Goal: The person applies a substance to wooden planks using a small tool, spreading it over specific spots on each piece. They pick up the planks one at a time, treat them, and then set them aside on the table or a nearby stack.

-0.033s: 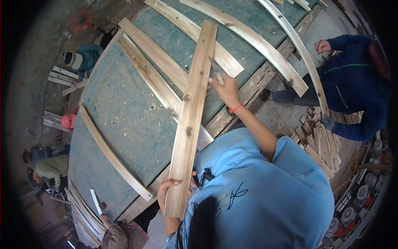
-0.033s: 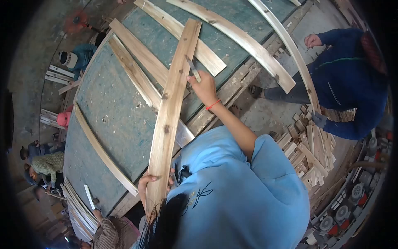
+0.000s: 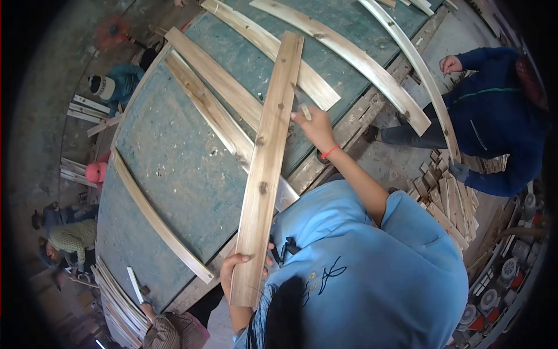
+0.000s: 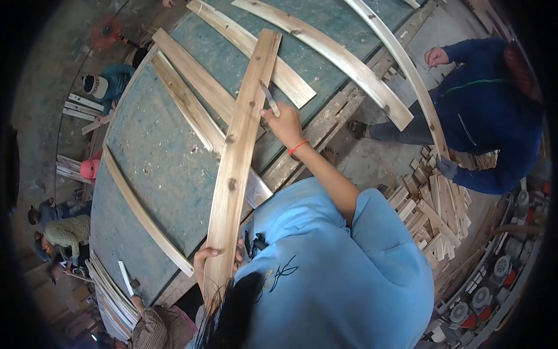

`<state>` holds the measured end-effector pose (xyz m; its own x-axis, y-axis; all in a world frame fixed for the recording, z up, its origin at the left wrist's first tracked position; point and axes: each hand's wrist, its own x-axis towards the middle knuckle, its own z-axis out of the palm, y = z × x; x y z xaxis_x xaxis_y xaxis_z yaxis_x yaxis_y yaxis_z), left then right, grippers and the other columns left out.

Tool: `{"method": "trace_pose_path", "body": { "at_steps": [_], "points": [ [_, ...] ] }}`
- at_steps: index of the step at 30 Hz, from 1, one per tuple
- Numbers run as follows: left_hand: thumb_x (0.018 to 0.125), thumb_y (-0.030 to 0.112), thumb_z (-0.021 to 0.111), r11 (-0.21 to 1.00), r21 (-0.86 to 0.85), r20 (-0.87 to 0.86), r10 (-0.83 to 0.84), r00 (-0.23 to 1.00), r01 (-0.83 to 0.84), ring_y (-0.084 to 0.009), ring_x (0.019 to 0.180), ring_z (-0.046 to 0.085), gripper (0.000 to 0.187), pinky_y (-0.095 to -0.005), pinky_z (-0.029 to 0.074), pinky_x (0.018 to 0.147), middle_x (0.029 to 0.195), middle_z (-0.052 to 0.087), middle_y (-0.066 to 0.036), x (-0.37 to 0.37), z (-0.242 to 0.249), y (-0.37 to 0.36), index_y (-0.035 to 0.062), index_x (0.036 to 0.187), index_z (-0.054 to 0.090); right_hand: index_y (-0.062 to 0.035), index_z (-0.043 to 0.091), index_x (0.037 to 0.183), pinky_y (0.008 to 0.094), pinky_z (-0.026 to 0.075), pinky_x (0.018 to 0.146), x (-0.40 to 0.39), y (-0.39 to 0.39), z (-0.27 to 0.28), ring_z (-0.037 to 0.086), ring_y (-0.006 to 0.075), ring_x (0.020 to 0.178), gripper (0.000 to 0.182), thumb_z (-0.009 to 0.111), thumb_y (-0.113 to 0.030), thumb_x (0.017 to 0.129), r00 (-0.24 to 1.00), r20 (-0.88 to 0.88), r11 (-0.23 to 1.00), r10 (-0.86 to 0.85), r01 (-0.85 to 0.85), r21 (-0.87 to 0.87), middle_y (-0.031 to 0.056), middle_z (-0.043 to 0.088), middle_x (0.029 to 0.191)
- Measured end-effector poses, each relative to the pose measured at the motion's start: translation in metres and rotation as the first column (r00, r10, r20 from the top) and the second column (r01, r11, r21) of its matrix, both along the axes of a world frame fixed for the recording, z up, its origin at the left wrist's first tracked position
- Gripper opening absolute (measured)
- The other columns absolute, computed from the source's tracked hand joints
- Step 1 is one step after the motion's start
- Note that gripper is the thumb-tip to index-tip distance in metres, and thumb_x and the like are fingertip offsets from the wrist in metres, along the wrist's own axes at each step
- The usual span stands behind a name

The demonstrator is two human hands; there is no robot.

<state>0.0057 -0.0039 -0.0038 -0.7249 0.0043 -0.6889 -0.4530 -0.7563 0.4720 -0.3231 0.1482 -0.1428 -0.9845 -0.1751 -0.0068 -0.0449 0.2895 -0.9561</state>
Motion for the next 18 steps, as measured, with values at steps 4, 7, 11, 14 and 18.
{"method": "trace_pose_path", "body": {
  "at_steps": [4, 7, 11, 14, 18],
  "points": [
    [0.068, 0.024, 0.056, 0.999, 0.031, 0.038, 0.029, 0.999, -0.030, -0.0384, 0.080, 0.064, 0.078, -0.0408, 0.059, 0.056, 0.110, 0.055, -0.035, 0.008, 0.007, -0.005, -0.0107, 0.134, 0.034, -0.0005, 0.067, 0.090, 0.0263, 0.039, 0.044, -0.011, -0.007, 0.005, 0.044, 0.0081, 0.047, 0.024, 0.067, -0.024, 0.087, 0.864, 0.493, 0.948, 0.101, 0.067, -0.312, -0.0029, 0.050, 0.059],
    [0.071, 0.032, 0.059, 0.987, 0.160, -0.023, 0.000, 1.000, 0.004, -0.0455, 0.090, 0.062, 0.084, -0.0489, 0.059, 0.065, 0.116, 0.050, -0.038, 0.033, -0.011, -0.021, -0.0080, 0.139, 0.028, 0.0021, 0.063, 0.084, 0.0247, 0.035, 0.042, -0.020, -0.017, 0.000, 0.042, 0.0064, 0.046, 0.023, 0.068, -0.020, 0.087, 0.797, 0.581, 0.872, 0.162, 0.160, -0.463, -0.0007, 0.053, 0.061],
    [0.075, 0.060, 0.066, 0.941, 0.337, -0.395, 0.179, 0.901, -0.039, -0.0533, 0.112, 0.051, 0.107, -0.0556, 0.055, 0.079, 0.131, 0.038, -0.040, 0.026, 0.018, -0.028, -0.0040, 0.145, 0.018, 0.0021, 0.063, 0.083, 0.0244, 0.034, 0.044, -0.024, -0.029, 0.003, 0.038, 0.0055, 0.046, 0.022, 0.069, -0.018, 0.086, 0.743, 0.616, 0.777, 0.261, 0.217, -0.591, 0.0011, 0.055, 0.065],
    [0.081, 0.055, 0.066, 0.412, 0.878, -0.325, 0.887, 0.327, -0.243, -0.0430, 0.121, 0.049, 0.094, -0.0492, 0.051, 0.093, 0.139, 0.043, -0.022, 0.176, -0.163, -0.146, 0.0004, 0.146, 0.025, -0.0017, 0.061, 0.086, 0.0232, 0.030, 0.043, -0.005, -0.031, 0.040, 0.034, 0.0041, 0.045, 0.018, 0.068, -0.018, 0.088, 0.661, 0.646, 0.712, 0.381, 0.237, -0.661, -0.0021, 0.052, 0.066],
    [0.087, 0.051, 0.058, 0.696, -0.228, -0.882, 0.149, 0.447, -0.681, -0.0365, 0.122, 0.048, 0.071, -0.0438, 0.046, 0.093, 0.138, 0.045, -0.019, -0.020, -0.077, -0.055, 0.0110, 0.142, 0.037, -0.0085, 0.055, 0.086, 0.0202, 0.027, 0.045, 0.040, -0.045, 0.079, 0.032, 0.0022, 0.044, 0.014, 0.063, -0.018, 0.092, 0.508, 0.643, 0.565, 0.573, 0.324, -0.759, -0.0066, 0.043, 0.061]
  ]
}}
